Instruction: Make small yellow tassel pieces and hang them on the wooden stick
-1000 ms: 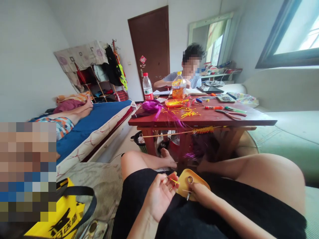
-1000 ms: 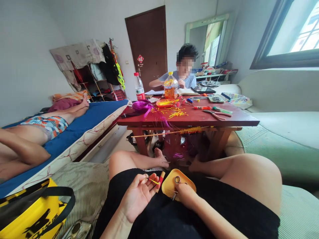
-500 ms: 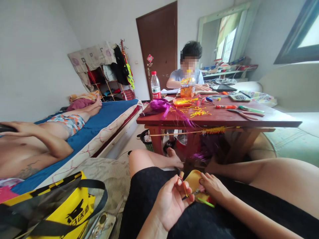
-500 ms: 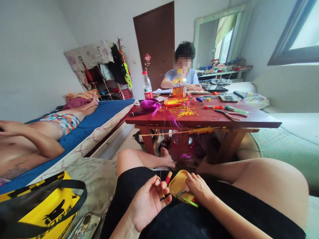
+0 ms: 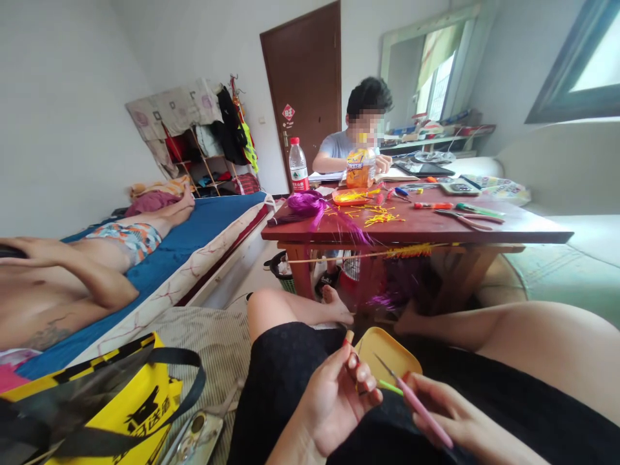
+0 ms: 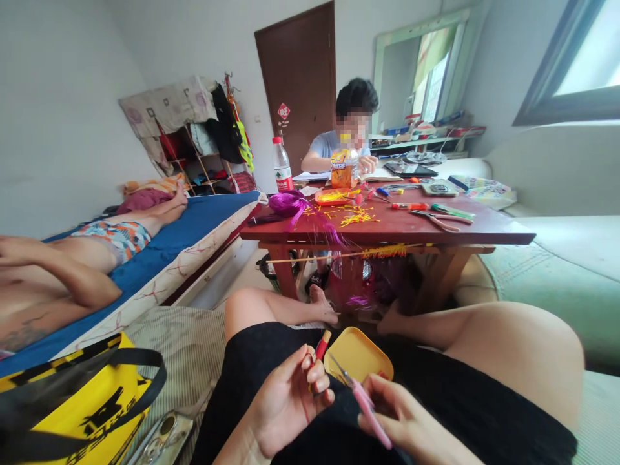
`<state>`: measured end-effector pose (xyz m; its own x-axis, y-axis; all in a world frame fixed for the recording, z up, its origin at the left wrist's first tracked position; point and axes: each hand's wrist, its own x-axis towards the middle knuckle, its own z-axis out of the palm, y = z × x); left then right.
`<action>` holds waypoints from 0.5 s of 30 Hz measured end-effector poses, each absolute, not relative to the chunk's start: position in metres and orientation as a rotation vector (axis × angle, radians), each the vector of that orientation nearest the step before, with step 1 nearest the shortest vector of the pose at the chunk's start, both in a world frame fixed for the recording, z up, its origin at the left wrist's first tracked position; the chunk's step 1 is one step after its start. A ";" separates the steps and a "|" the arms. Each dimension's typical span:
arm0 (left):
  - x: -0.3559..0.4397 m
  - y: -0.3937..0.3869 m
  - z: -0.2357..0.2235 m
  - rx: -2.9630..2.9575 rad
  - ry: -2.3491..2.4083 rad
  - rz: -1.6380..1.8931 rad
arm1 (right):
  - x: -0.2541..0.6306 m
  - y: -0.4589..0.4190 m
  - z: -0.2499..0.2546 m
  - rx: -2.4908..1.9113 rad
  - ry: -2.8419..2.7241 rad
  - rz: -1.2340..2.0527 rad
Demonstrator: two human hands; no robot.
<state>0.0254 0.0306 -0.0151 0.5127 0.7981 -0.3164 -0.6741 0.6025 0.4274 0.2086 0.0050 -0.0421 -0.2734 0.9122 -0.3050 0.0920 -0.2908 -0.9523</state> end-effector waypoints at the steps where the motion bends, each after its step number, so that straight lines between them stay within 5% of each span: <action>1: 0.026 0.031 -0.015 0.267 0.513 0.894 | 0.203 0.002 -0.043 -1.320 -1.265 1.670; 15: 0.028 0.029 -0.028 0.271 0.586 0.871 | 0.182 -0.002 -0.020 -1.316 -1.168 1.726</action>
